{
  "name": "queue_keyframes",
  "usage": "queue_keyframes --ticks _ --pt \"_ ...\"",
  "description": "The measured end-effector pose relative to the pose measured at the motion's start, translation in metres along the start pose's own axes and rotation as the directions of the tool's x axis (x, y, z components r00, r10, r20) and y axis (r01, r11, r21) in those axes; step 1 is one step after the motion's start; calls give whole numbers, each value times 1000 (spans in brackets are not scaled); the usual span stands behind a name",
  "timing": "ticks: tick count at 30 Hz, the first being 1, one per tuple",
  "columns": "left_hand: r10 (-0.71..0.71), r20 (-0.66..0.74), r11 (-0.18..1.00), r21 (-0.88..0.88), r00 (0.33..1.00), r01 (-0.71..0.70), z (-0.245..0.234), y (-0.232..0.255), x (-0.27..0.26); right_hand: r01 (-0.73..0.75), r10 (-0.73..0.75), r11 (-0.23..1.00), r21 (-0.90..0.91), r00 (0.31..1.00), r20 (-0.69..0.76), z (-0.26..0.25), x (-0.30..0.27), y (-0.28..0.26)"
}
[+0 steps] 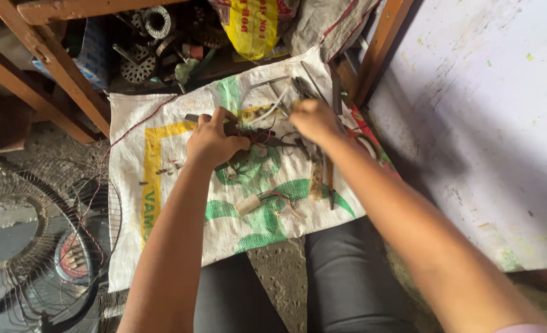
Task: The person removes bolts from a fan motor with a wrench, detaches the motor from the metal cage, and strips electrical wires using scissors and pliers.
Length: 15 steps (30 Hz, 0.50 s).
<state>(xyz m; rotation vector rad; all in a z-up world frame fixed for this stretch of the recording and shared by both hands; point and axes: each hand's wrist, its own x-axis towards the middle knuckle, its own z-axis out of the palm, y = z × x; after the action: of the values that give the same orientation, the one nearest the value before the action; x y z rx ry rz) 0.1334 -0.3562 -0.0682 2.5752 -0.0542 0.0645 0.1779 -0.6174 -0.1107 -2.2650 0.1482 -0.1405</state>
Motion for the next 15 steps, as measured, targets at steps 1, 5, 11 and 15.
queue_keyframes --ticks 1,5,11,15 --pt "-3 4 1000 1 1000 3 1 -2 -1 18 -18 997 -71 1000 -3 -6 7 0" --pt "22 -5 1000 7 1000 -22 0 -2 3 154 -181 870 -468 983 -13 -24 3 -17" --pt "5 -12 999 -33 1000 -6 1 -8 4 302 -2 892 -336 746 666 6 -67 -63" --pt "-6 0 998 -66 1000 6 2 -16 7 613 -166 756 -231 520 838 32 -114 -72"
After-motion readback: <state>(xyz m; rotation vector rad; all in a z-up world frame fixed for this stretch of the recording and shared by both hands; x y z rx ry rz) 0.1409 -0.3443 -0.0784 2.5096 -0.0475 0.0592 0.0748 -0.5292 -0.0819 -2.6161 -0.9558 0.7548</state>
